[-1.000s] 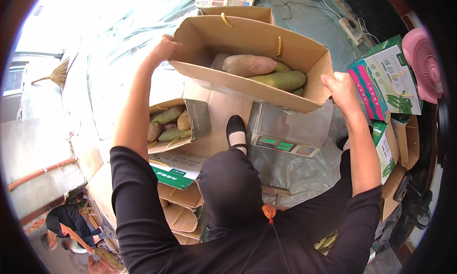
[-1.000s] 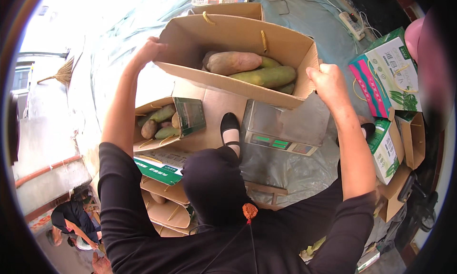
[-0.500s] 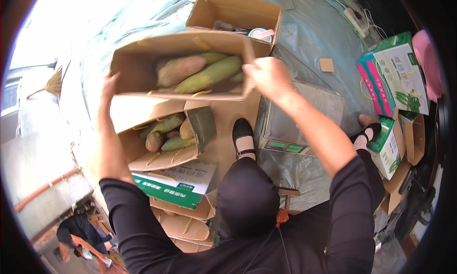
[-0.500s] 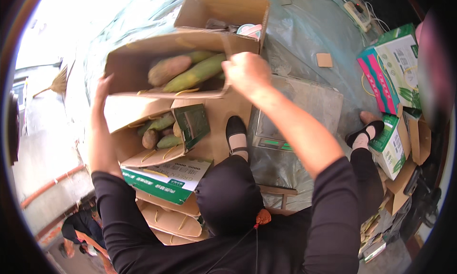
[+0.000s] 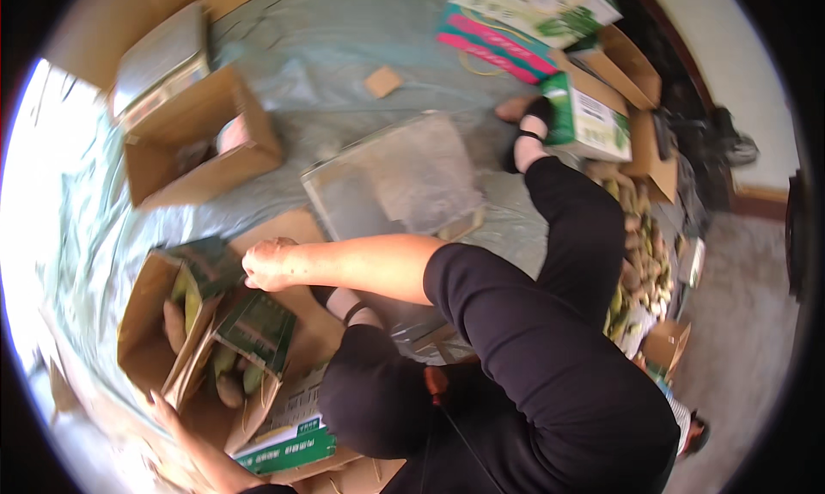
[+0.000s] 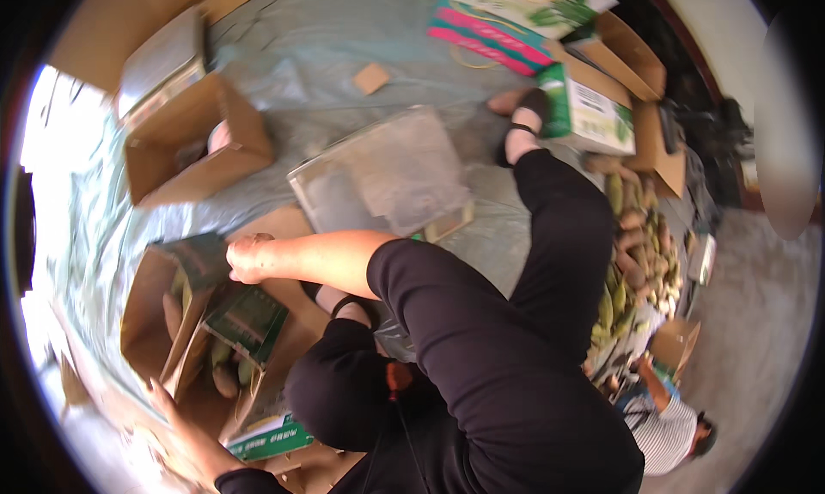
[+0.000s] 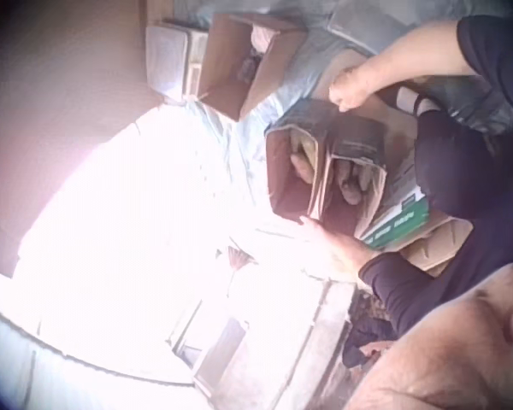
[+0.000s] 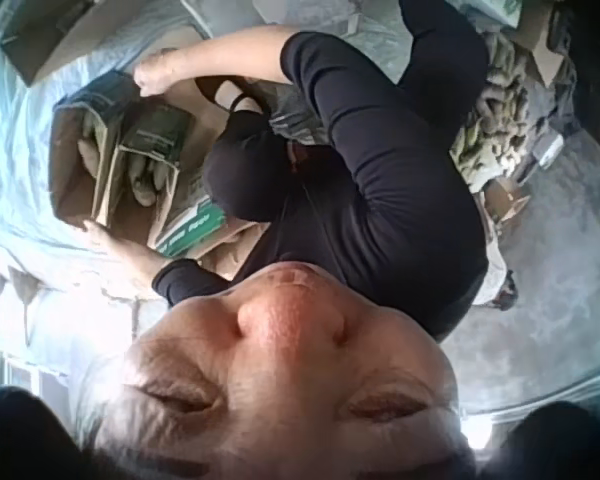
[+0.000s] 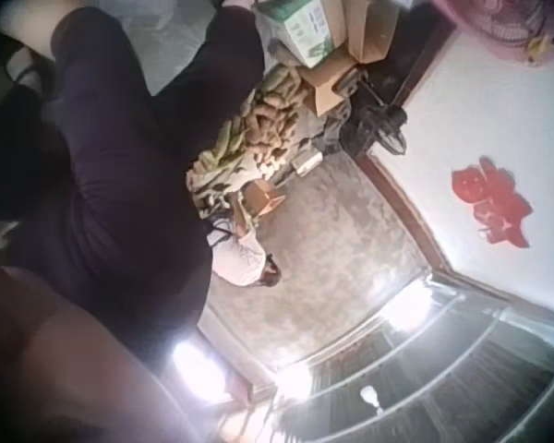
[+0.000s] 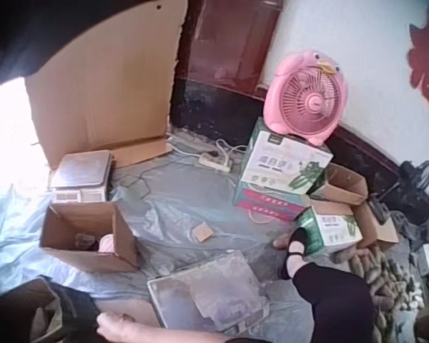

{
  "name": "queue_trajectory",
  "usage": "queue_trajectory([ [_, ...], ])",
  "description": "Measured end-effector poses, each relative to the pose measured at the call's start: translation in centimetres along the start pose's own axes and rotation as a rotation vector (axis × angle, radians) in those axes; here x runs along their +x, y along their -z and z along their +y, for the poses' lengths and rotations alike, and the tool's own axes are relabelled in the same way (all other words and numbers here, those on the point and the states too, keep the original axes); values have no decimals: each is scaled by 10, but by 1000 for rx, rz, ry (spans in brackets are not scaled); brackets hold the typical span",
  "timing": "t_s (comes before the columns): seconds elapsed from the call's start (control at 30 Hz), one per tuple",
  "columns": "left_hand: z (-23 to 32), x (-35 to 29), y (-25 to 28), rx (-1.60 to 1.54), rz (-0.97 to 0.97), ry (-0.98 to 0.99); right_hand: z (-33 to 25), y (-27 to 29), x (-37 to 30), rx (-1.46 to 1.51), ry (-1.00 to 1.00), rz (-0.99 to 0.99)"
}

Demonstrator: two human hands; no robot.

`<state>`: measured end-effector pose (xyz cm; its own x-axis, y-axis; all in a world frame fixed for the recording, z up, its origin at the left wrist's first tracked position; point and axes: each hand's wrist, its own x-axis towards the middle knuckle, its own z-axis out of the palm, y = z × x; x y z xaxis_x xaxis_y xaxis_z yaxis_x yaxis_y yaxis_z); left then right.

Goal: Sorting, weighing, and packing root vegetables into cardboard boxes.

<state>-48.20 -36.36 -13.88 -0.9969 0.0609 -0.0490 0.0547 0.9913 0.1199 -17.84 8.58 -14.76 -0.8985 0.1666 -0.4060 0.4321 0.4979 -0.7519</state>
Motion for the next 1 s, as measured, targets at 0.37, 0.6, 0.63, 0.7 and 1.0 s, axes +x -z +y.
queue_trajectory([
  [0.37, 178, -116, -1, 13, 276, -663, 123, 166, -181, -170, -194, 188],
  [0.6, 278, -226, 20, -475, -196, -879, 205, 248, -344, -10, -322, 754],
  [0.63, 309, -257, 32, -508, -285, -841, 234, 247, -372, -39, -381, 817],
  [0.7, 352, -297, 60, -521, -360, -816, 281, 234, -417, 16, -489, 930],
  [1.0, 482, -426, 123, -361, -727, -995, 413, 109, -550, 118, -958, 959],
])
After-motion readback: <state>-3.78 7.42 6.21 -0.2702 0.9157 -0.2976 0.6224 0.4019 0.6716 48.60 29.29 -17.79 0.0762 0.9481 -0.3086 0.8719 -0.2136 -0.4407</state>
